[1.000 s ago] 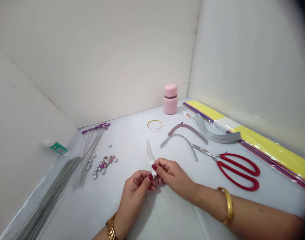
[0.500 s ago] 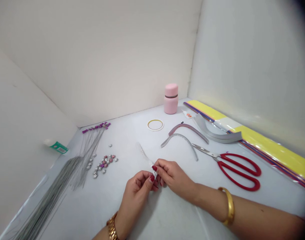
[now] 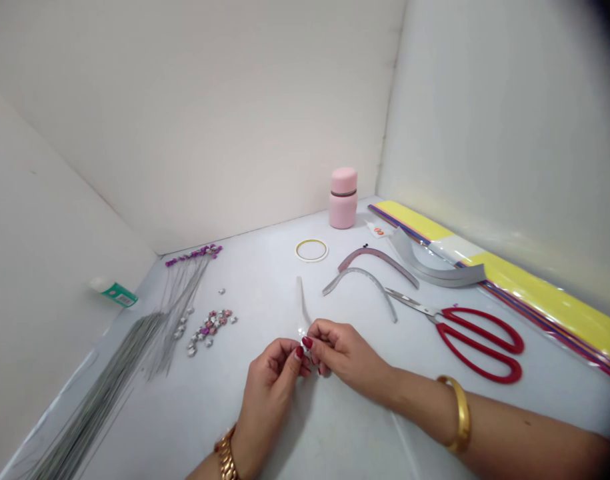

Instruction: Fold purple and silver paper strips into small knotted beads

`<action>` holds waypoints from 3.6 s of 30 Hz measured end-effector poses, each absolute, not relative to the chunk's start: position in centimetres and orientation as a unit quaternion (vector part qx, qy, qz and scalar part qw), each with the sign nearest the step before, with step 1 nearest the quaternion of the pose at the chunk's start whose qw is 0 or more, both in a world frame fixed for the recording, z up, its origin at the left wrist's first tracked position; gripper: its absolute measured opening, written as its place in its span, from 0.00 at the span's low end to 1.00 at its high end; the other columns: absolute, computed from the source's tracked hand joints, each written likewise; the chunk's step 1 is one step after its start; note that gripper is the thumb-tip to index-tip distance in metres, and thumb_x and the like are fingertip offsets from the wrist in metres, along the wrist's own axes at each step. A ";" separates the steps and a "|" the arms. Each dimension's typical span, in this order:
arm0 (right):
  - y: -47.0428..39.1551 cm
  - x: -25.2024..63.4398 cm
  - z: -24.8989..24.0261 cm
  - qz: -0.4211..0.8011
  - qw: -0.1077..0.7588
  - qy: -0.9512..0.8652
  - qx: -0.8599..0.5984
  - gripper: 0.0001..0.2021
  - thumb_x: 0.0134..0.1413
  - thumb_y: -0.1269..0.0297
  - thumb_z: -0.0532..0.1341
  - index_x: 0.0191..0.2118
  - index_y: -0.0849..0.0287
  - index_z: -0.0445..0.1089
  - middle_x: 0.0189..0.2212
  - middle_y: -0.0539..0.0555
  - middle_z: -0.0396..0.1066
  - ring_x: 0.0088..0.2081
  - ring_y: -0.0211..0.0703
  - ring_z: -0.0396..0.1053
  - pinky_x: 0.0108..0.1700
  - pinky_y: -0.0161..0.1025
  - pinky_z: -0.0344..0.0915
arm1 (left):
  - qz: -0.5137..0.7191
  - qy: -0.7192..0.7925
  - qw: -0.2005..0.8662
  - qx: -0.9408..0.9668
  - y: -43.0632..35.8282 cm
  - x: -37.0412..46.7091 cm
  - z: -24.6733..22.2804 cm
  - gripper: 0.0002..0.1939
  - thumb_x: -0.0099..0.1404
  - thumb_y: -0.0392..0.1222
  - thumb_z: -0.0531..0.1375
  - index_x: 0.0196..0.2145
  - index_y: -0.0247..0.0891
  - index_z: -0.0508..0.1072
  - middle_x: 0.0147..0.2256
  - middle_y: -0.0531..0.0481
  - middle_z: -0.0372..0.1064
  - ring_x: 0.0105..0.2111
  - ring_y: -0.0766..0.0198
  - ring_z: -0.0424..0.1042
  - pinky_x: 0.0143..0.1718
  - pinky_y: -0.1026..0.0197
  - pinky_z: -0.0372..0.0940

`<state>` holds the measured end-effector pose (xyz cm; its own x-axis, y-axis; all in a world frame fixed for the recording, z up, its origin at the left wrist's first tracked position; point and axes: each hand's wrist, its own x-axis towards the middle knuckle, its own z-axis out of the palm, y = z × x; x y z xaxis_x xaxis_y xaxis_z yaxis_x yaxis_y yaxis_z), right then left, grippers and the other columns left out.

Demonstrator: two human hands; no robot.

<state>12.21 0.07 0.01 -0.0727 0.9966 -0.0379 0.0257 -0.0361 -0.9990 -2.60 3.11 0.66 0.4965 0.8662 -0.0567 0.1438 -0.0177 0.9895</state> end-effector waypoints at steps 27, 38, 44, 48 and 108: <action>-0.3 12.8 0.5 0.402 0.442 -0.649 -0.471 0.09 0.58 0.63 0.50 0.30 0.59 0.63 0.23 0.49 0.62 0.26 0.36 0.61 0.32 0.34 0.59 | 0.411 0.346 0.211 0.817 3.0 -4.1 0.8 0.11 0.57 0.31 0.56 0.38 0.39 0.69 0.38 0.44 0.67 0.41 0.57 0.64 0.44 0.57 0.57; 0.0 12.6 0.3 0.496 0.461 -0.559 -0.478 0.11 0.56 0.57 0.52 0.33 0.60 0.64 0.23 0.48 0.63 0.25 0.35 0.63 0.28 0.32 0.59 | 0.322 0.411 0.318 0.791 3.1 -4.0 1.9 0.04 0.56 0.38 0.57 0.29 0.41 0.72 0.27 0.49 0.72 0.29 0.59 0.68 0.36 0.59 0.59; 0.1 12.4 0.1 0.590 0.461 -0.478 -0.460 0.12 0.50 0.56 0.58 0.29 0.62 0.65 0.23 0.47 0.64 0.22 0.31 0.61 0.25 0.29 0.56 | 0.309 0.459 0.489 0.674 3.1 -3.6 2.1 0.06 0.57 0.42 0.58 0.28 0.37 0.71 0.26 0.50 0.71 0.28 0.62 0.68 0.30 0.65 0.60; 0.2 12.6 0.0 0.600 0.473 -0.461 -0.452 0.11 0.51 0.58 0.58 0.28 0.62 0.64 0.21 0.47 0.64 0.21 0.30 0.61 0.23 0.28 0.54 | 0.296 0.437 0.559 0.640 3.2 -3.5 2.5 0.08 0.56 0.44 0.59 0.27 0.35 0.72 0.25 0.49 0.71 0.28 0.63 0.68 0.30 0.66 0.61; 0.2 12.7 0.2 0.396 0.391 -0.666 -0.497 0.10 0.57 0.68 0.50 0.26 0.60 0.61 0.19 0.46 0.61 0.22 0.31 0.58 0.26 0.28 0.56 | 0.193 0.416 0.721 0.519 3.9 -3.4 2.1 0.11 0.58 0.44 0.58 0.24 0.33 0.69 0.23 0.52 0.68 0.25 0.68 0.64 0.29 0.68 0.58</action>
